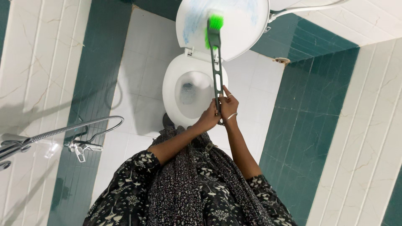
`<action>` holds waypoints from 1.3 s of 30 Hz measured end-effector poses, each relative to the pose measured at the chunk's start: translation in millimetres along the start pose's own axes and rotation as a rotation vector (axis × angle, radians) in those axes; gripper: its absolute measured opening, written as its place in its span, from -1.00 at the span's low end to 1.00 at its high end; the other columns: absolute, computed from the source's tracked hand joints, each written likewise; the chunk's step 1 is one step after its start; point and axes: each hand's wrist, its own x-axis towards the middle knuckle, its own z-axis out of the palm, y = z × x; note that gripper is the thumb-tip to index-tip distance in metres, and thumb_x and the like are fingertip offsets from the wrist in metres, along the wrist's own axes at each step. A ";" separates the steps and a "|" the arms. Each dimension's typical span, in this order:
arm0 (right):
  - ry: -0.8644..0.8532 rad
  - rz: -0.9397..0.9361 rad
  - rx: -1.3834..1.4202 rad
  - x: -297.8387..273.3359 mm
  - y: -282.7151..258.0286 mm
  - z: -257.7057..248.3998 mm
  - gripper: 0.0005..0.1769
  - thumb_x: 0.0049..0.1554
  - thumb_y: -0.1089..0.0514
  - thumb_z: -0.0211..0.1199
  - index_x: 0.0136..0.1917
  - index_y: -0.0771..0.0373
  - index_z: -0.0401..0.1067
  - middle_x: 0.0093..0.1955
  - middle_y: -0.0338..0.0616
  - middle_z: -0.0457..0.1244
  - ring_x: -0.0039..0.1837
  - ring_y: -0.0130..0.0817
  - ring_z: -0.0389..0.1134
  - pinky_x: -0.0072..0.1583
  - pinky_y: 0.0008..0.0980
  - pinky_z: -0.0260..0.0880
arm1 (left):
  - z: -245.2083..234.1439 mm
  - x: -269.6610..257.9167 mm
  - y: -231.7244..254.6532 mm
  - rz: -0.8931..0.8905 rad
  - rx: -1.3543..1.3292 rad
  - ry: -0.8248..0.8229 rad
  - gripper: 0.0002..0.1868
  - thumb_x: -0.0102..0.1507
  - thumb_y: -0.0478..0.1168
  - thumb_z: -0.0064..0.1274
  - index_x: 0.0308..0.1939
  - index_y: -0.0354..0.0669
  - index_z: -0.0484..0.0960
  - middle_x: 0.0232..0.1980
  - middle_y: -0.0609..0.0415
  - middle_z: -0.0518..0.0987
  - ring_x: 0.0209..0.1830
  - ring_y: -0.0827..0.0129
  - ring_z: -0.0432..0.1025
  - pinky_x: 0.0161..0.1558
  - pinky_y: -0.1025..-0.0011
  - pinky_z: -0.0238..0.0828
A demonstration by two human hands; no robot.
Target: The person cleans the inside of a toilet bowl using a long-handled brush, scrubs the underside of the toilet seat, and rinses the bowl with water from a handheld bidet sprayer.
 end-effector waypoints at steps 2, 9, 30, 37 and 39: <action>0.016 -0.041 0.041 -7.9 -38.6 -3.6 -0.46 0.29 0.31 0.07 0.53 0.29 0.24 -0.33 -0.06 0.33 -0.46 -0.48 0.23 -0.43 -0.44 0.21 | -3.9 -17.6 43.0 0.010 0.108 -0.012 -0.20 0.27 -0.23 0.01 0.53 -0.07 -0.04 -0.25 -0.09 0.60 -0.27 -0.05 0.54 -0.24 0.06 0.45; 0.038 -0.060 0.164 12.0 -7.2 19.9 -0.43 0.31 0.32 0.06 0.57 0.28 0.18 -0.22 0.02 0.41 -0.35 -0.53 0.31 -0.33 -0.49 0.32 | -15.1 6.6 -0.5 0.056 0.104 0.001 -0.31 0.28 -0.22 0.00 0.46 -0.10 0.09 -0.01 -0.12 0.64 -0.15 -0.11 0.58 -0.15 0.04 0.50; 0.043 -0.130 0.025 18.0 14.8 21.1 -0.71 0.30 0.35 0.14 -0.01 0.74 0.20 0.27 -0.49 0.30 -0.43 -0.45 0.26 -0.40 -0.41 0.26 | -11.2 2.4 -5.5 0.037 0.030 0.039 -0.23 0.24 -0.23 0.00 0.52 0.00 0.07 -0.04 -0.12 0.62 -0.13 -0.02 0.58 -0.17 0.07 0.49; -0.259 0.150 -0.120 44.8 71.4 75.0 -0.49 0.23 0.34 0.15 0.45 0.34 0.35 -0.30 -0.03 0.35 -0.39 -0.44 0.33 -0.35 -0.45 0.35 | -49.8 8.3 -55.2 -0.414 -0.281 0.091 -0.36 0.25 -0.12 0.10 0.39 -0.06 0.25 -0.13 0.23 0.58 -0.35 0.47 0.38 -0.43 0.39 0.26; -0.216 0.122 -0.178 43.6 64.2 80.8 -0.47 0.22 0.35 0.16 0.47 0.31 0.35 -0.32 -0.02 0.35 -0.38 -0.46 0.34 -0.33 -0.46 0.36 | -56.9 3.4 -50.3 -0.429 -0.281 0.088 -0.35 0.21 -0.11 0.11 0.36 0.06 0.25 -0.16 0.46 0.57 -0.38 0.59 0.36 -0.46 0.46 0.25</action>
